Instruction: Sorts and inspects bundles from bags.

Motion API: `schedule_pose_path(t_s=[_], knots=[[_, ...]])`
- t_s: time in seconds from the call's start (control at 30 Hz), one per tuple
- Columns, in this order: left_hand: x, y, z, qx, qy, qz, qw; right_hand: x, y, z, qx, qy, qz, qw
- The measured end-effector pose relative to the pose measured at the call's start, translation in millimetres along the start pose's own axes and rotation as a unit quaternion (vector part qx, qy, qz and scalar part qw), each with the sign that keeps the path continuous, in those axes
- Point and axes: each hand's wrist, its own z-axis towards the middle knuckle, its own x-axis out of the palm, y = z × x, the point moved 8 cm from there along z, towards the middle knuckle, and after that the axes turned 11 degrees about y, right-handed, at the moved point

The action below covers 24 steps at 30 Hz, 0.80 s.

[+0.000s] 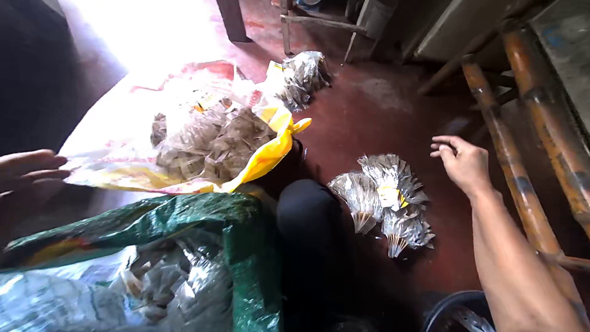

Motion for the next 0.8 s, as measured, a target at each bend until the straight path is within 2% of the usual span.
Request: schedule_pose_path(t_s=[0.07,0.17,0.27,0.37,0.43,0.53,0.6,0.7,0.73,0.77,0.8], knots=[[1.7,-11.9,-11.2,0.053,-0.037,0.033,0.997,-8.6,71.2,19.9,-0.113,-0.026,0.002,0.993],[-0.3,-21.6,-23.2,0.06,-0.065,0.13,0.988,-2.0,198.6,38.7,-0.295,-0.024,0.014,0.955],[0.5,-35.1,-24.4,0.057,-0.096,0.176,0.978,26.1,320.2,37.6,-0.455,0.015,0.021,0.89],[-0.9,-36.2,-24.2,0.069,-0.113,0.203,0.97,78.1,410.3,41.7,-0.544,0.081,-0.001,0.835],[-3.8,-32.8,-25.0,0.057,-0.122,0.21,0.968,132.8,450.8,55.4,-0.53,0.189,-0.056,0.825],[-7.8,-28.2,-25.4,0.027,-0.139,0.214,0.967,229.8,477.9,94.0,-0.442,0.322,-0.182,0.817],[-7.8,-28.4,-25.8,0.022,-0.145,0.214,0.966,283.2,487.0,129.0,-0.397,0.336,-0.203,0.829],[-5.8,-33.6,-27.2,0.025,-0.155,0.215,0.964,307.0,504.5,153.2,-0.262,0.379,-0.2,0.865],[-5.5,-35.7,-27.9,0.027,-0.158,0.217,0.963,311.3,507.0,156.5,-0.263,0.381,-0.183,0.867],[-6.1,-38.1,-28.7,0.026,-0.161,0.22,0.962,313.6,508.3,156.1,-0.3,0.372,-0.18,0.86],[-7.3,-40.2,-29.8,0.024,-0.162,0.222,0.961,317.7,507.2,155.5,-0.385,0.328,-0.18,0.844]])
